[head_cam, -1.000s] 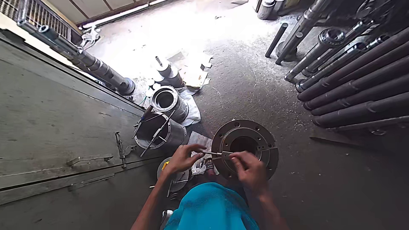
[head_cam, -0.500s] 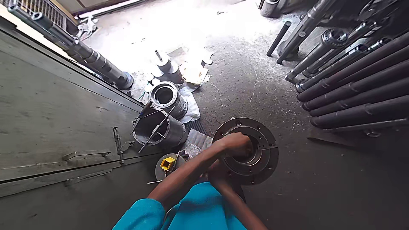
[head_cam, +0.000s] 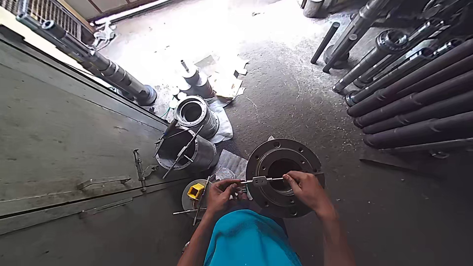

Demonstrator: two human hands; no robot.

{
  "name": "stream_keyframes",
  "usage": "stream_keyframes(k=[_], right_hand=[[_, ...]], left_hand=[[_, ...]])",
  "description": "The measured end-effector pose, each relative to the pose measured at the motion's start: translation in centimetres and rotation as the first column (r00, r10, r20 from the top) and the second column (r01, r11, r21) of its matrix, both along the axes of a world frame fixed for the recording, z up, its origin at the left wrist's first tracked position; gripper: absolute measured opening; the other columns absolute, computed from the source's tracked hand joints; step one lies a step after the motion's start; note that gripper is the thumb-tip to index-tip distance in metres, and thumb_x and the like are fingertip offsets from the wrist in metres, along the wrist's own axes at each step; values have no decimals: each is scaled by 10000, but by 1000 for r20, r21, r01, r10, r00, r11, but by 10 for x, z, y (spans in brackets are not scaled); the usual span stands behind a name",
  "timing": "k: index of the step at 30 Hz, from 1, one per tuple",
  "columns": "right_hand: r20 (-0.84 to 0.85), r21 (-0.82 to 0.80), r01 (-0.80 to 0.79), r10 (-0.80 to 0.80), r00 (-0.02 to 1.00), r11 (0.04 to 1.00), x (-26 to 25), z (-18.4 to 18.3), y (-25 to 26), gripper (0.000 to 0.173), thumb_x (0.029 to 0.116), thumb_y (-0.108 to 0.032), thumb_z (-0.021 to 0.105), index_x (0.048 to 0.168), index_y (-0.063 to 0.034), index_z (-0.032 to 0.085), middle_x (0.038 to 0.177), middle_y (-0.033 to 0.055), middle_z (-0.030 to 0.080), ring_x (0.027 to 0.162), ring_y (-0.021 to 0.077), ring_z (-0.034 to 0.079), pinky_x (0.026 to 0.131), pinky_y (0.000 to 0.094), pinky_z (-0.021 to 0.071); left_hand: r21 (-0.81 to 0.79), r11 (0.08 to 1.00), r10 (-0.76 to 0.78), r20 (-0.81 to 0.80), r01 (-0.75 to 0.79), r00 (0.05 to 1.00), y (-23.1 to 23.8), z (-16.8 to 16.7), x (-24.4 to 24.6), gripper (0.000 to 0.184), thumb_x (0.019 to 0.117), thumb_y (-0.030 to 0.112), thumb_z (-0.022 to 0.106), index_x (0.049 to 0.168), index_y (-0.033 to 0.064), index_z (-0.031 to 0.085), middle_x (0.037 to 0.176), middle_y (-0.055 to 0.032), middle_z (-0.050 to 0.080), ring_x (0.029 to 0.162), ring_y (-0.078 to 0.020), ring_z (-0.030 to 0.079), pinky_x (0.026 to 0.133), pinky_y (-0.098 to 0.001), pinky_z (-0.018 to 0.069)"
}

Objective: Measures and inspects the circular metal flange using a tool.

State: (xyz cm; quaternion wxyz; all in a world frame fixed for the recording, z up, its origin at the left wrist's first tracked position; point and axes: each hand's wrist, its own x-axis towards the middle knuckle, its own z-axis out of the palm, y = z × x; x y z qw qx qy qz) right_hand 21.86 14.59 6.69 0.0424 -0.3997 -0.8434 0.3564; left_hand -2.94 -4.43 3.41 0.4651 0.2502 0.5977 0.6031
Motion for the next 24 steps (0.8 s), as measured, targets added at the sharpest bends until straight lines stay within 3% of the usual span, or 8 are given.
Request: stream_keyframes(k=[2,4,7,10,13,16,20,24], right_hand=[[-37,-102,59,-63,997,993,8,-1,-28,408,1033,-321,478,843,-59,726,727,81,686,693,229,682,660,494,543],[-19,-348,58,-69,997,936,2,6,-61,381,1048,-283,489,917,-49,760,802,58,747,720,191,729,706,457,613],[-46,-607,80,-136,990,791,-38,4,-105,387,1086,-271,461,933,-34,725,798,25,740,624,121,688,624,340,608],[13,-666,90,-110,994,741,-54,4,-108,402,1100,-314,430,930,-73,704,783,-20,722,604,82,656,618,300,577],[44,-622,46,-24,999,781,-23,7,-77,389,1070,-326,478,923,-61,722,803,24,724,676,133,700,682,372,612],[104,-474,125,-86,991,872,7,11,-33,366,1058,-342,529,960,-52,729,807,59,721,687,191,700,689,445,607],[53,-227,196,-189,981,954,-19,1,12,353,1045,-384,553,944,-88,716,727,26,662,646,157,641,670,429,545],[80,-272,160,-143,986,949,-15,8,10,347,1056,-358,511,956,-90,707,730,26,665,651,162,656,681,429,558]], left_hand=[[10,999,32,-48,-32,998,33,0,-5,184,992,17,594,1111,-58,712,991,-118,768,620,-120,690,546,-275,593],[-53,995,-95,-132,89,987,80,4,-12,212,1026,84,578,1151,4,728,1005,-80,768,583,-78,641,507,-247,543],[-104,873,-484,-283,476,828,153,5,-3,239,1045,110,553,1176,81,751,1064,-57,768,816,-124,711,768,-366,598],[-121,791,-582,-454,600,675,172,10,1,209,1025,113,587,1115,105,776,976,-51,771,837,-148,715,794,-436,581],[-93,895,-421,-500,436,757,134,9,-26,196,1025,151,584,1065,72,759,937,-45,754,818,-130,707,801,-404,593],[-122,959,-283,-515,257,809,68,2,-39,261,1027,247,576,1013,56,754,829,-16,730,633,-82,658,629,-323,588],[-75,975,-219,-449,208,866,-17,0,-3,204,995,181,636,1053,19,745,892,-13,772,675,-47,690,653,-267,599],[-96,995,-25,-334,-8,942,-10,5,14,144,971,99,658,1042,8,744,890,-33,772,621,-77,695,574,-268,610]])
